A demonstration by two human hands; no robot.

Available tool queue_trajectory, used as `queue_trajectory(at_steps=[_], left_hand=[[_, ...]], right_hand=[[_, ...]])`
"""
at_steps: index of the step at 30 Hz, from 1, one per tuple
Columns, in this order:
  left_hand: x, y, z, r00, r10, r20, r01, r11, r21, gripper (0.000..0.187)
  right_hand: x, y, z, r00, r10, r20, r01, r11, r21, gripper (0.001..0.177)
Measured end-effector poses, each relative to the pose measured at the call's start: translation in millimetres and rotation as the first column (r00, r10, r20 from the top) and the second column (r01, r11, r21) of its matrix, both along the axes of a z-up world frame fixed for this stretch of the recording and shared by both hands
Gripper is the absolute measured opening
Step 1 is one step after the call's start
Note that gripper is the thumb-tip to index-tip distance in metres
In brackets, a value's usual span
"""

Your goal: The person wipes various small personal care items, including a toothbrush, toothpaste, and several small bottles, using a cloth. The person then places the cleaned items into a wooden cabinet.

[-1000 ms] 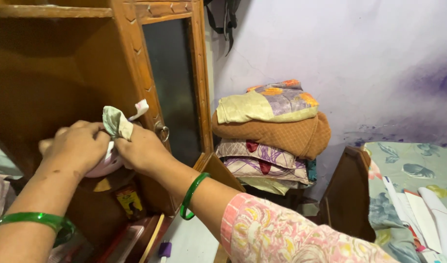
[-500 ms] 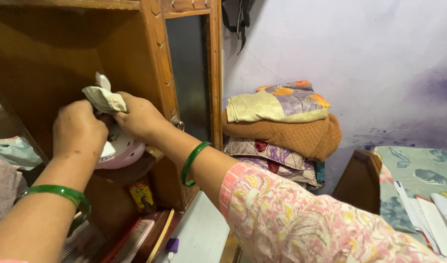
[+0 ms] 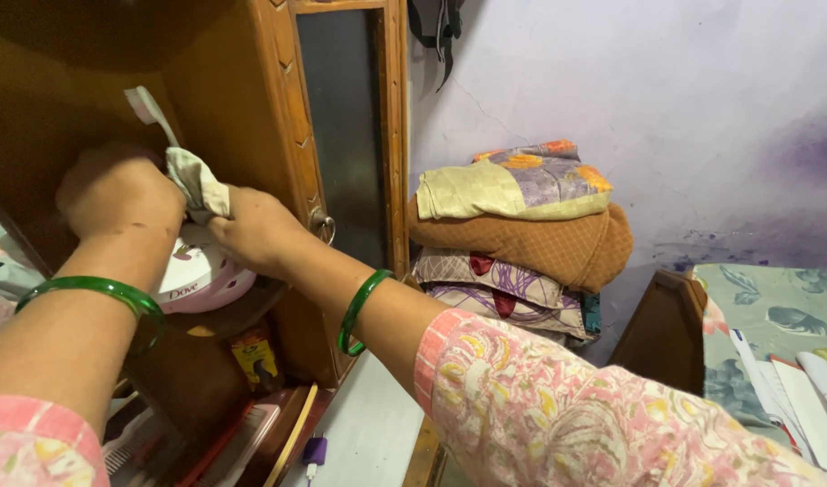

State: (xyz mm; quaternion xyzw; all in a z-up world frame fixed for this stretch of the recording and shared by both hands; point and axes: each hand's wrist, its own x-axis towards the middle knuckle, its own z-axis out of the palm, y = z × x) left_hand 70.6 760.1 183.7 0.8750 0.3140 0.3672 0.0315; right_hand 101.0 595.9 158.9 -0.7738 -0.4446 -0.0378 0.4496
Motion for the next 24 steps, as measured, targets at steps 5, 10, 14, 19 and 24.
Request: queue_trajectory(at_steps=[5,10,14,19,24], left_hand=[[7,-1,-2,0.998,0.050,0.024,-0.054,0.981,0.189,0.016],[7,4,-1,0.997,0.072,0.019,-0.075,0.965,0.250,0.021],[0,2,3,0.997,0.063,0.040,-0.072,0.962,0.265,0.030],[-13,-5,14,0.996,0.095,0.003,-0.094,0.977,0.190,0.023],[-18,-3,10,0.992,0.089,-0.093,-0.064,0.968,0.244,0.033]], right_hand=[[1,-6,-6,0.999,0.028,0.026,-0.030,0.998,0.058,0.035],[-3,-15,-4,0.994,0.082,-0.071,-0.075,0.992,0.097,0.036],[-5,-22,3,0.966,0.128,-0.225,-0.095,0.984,0.154,0.038],[-11,-26,9,0.976,0.151,-0.155,-0.120,0.974,0.190,0.041],[-13,-28,10,0.985,0.144,-0.091,-0.124,0.973,0.193,0.043]])
